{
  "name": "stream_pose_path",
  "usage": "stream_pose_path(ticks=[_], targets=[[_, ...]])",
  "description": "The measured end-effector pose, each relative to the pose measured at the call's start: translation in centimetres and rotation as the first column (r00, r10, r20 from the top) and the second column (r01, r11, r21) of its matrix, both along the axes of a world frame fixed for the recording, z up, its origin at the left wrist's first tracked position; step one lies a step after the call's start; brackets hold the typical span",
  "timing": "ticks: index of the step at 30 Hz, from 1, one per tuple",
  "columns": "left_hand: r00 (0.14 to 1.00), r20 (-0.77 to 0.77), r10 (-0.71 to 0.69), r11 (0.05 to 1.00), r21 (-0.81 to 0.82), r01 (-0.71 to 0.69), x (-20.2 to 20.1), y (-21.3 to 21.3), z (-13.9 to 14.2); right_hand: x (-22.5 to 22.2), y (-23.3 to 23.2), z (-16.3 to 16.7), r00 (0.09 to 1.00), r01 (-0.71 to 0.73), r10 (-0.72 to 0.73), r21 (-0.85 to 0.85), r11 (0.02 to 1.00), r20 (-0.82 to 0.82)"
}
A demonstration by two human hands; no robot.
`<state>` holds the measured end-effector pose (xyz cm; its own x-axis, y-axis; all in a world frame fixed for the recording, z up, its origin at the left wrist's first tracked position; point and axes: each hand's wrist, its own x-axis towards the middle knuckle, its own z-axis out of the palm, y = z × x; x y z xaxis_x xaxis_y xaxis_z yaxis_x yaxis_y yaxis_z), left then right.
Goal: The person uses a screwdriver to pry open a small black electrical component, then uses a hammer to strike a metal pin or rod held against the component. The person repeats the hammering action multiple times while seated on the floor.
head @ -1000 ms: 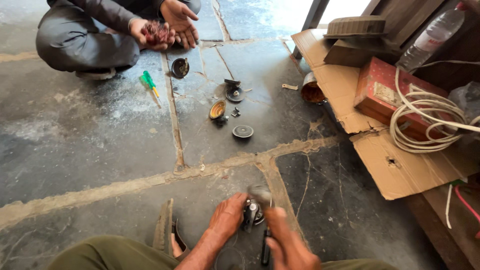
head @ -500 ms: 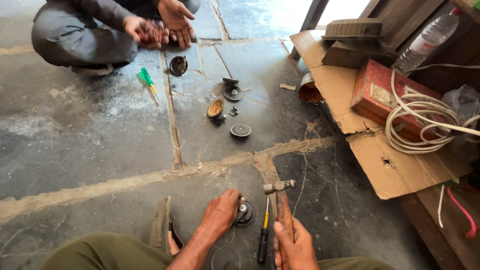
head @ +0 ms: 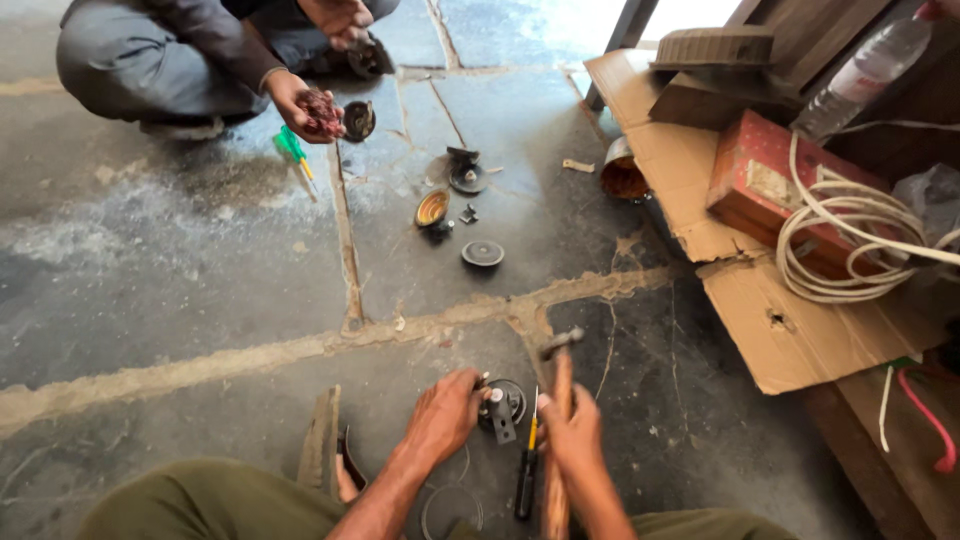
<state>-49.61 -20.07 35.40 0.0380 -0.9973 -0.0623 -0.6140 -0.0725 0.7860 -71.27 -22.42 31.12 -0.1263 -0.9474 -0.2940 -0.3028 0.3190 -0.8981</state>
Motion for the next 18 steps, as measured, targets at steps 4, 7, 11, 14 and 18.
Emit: stream_pose_path(ticks=[4, 7, 11, 14, 18], targets=[[1.0, -0.001, -0.024, 0.999, 0.048, 0.024, -0.6, -0.2, 1.3, -1.7, -1.8, -2.2, 0.902, -0.092, -0.011, -0.218, 0.972, -0.431], [0.999, 0.019, -0.043, 0.994, 0.101, 0.041, -0.9, 0.2, 2.2, -1.3, -1.2, -1.8, 0.818, -0.15, 0.075, -0.086, 0.985, -0.571], [0.999, 0.025, -0.027, 0.985, 0.172, 0.022, -0.8, 0.7, 2.7, 0.2, 0.3, 1.8, 0.816, -0.28, 0.051, -0.316, 0.907, -0.576], [0.994, -0.005, -0.112, 0.986, 0.122, 0.112, -0.6, 0.7, 2.3, 1.7, 1.1, 5.0, 0.962, -0.227, 0.136, -0.421, 0.878, -0.235], [0.987, -0.082, -0.139, 0.961, 0.23, 0.154, -0.3, 0.0, 1.0, 2.9, 2.0, 7.9, 0.887, -0.459, 0.332, -0.542, 0.704, -0.32]])
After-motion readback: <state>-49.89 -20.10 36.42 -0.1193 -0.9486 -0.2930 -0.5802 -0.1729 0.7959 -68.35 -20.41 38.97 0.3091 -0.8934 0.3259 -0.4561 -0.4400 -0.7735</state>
